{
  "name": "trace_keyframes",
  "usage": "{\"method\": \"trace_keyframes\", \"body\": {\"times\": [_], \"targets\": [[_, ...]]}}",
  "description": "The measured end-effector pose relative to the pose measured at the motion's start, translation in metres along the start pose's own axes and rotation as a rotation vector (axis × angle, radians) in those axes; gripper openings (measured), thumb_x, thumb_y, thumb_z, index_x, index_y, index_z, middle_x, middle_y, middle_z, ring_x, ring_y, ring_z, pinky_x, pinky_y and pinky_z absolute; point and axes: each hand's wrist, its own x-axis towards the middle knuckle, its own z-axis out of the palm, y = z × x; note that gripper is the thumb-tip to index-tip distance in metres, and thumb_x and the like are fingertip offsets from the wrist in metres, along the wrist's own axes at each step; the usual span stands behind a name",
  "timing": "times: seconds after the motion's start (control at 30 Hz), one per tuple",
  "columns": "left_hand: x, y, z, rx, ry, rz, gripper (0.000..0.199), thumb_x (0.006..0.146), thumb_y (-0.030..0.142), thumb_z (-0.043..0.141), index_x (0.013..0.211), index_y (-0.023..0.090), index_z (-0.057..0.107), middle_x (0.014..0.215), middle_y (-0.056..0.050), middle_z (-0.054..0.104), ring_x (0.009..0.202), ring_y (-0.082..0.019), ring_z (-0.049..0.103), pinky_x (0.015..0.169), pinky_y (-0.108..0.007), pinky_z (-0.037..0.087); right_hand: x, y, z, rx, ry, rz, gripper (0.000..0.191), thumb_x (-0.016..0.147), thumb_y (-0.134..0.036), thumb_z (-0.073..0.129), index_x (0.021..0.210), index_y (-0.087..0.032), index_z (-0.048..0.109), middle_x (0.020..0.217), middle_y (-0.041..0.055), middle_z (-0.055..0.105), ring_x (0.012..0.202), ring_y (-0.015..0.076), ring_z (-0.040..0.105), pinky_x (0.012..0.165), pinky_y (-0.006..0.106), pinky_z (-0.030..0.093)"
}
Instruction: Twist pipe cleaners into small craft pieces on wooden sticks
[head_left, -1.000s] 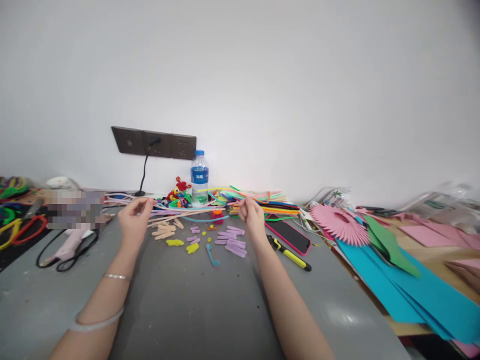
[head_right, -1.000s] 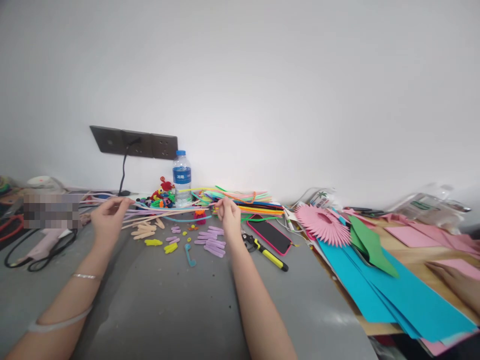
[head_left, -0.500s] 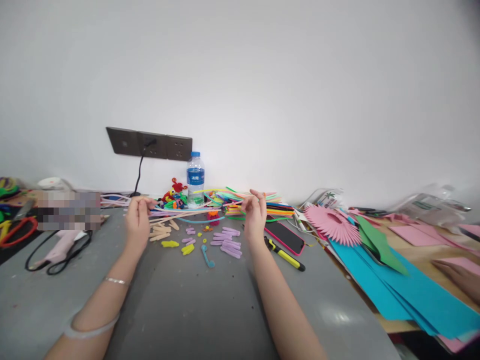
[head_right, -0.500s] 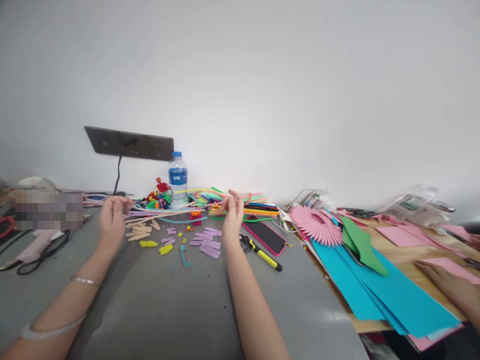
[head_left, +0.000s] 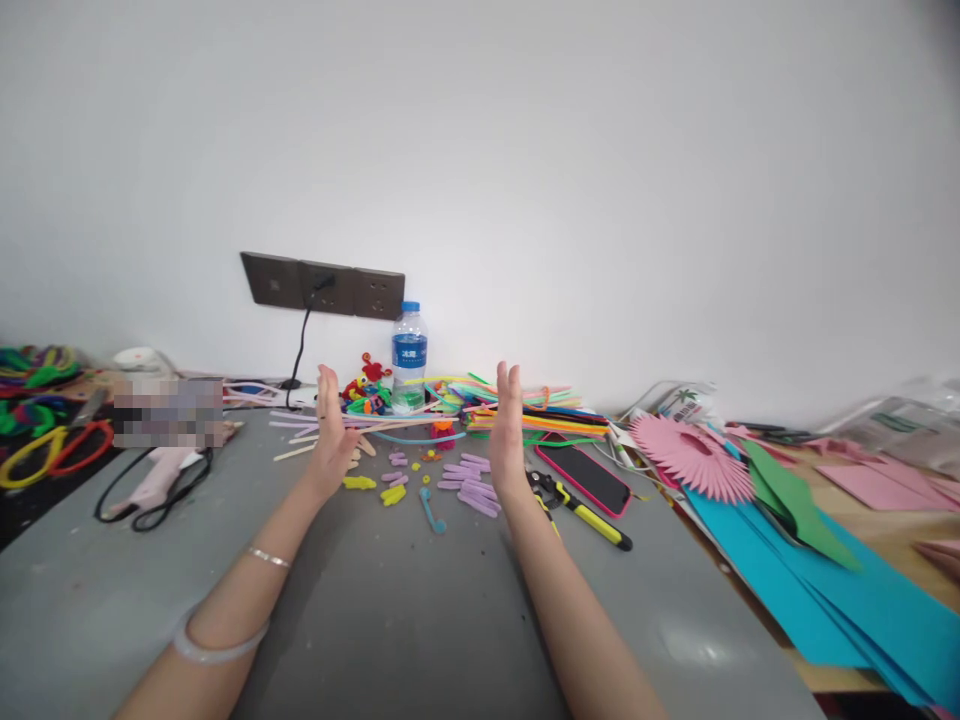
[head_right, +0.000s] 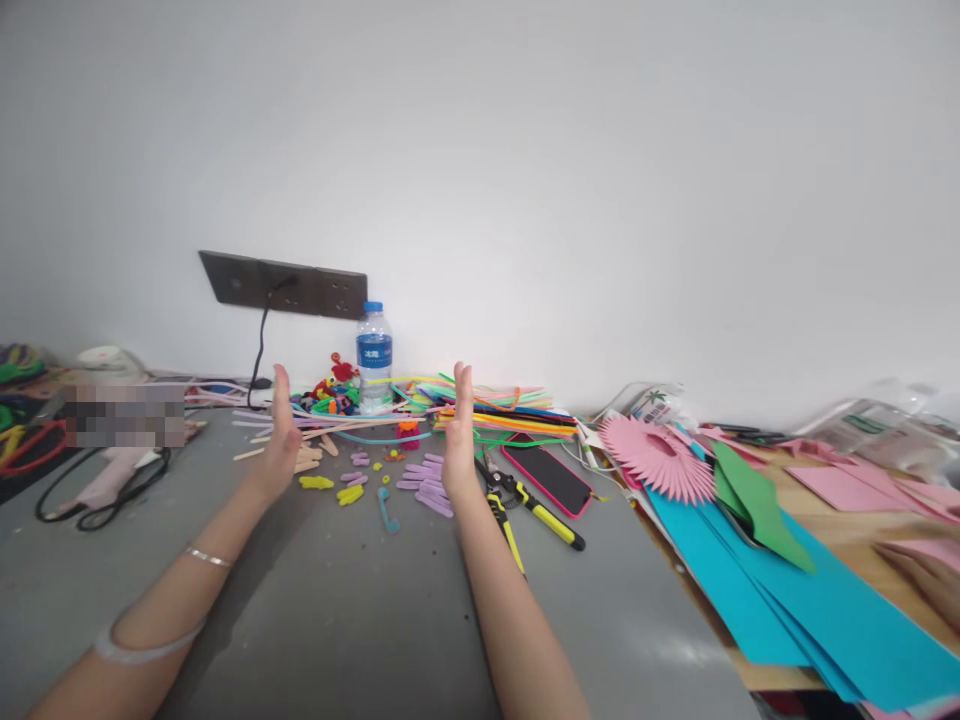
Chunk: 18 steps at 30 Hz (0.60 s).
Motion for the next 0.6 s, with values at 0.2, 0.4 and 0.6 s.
{"method": "trace_keyframes", "body": {"times": [0.2,0.4,0.6], "targets": [[0.012,0.03,-0.022,0.211,-0.102,0.108,0.055,0.099,0.05,0.039,0.145,0.022,0.047,0.145,-0.015,0.055,0.136,-0.028,0.05,0.116,-0.049,0.034,-0.013,-0.02,0.004,-0.437,-0.095,-0.114,0.076,0.096,-0.065,0.027,0.16,-0.028,0.007,0.166,0.0131,0.017,0.153,0.0369,0.014,0.116,0.07,0.002],[0.03,0.048,-0.157,0.645,0.355,-0.365,0.031,0.089,0.032,0.049,0.107,0.019,0.07,0.088,-0.005,0.076,0.079,-0.021,0.071,0.078,-0.033,0.054,-0.011,-0.018,0.006,-0.481,0.078,-0.13,0.067,0.101,-0.054,0.025,0.159,-0.024,0.012,0.164,0.0146,0.021,0.151,0.0346,0.021,0.117,0.068,0.011],[0.003,-0.013,-0.252,0.76,-0.112,-0.88,0.036,0.064,0.047,0.072,0.047,0.018,0.059,0.032,0.0,0.048,0.034,-0.021,0.051,0.041,-0.027,0.039,-0.004,-0.015,0.001,-0.417,0.198,-0.128,0.061,0.102,-0.045,0.027,0.158,-0.023,0.016,0.162,0.0142,0.024,0.151,0.0306,0.024,0.118,0.062,0.021]]}}
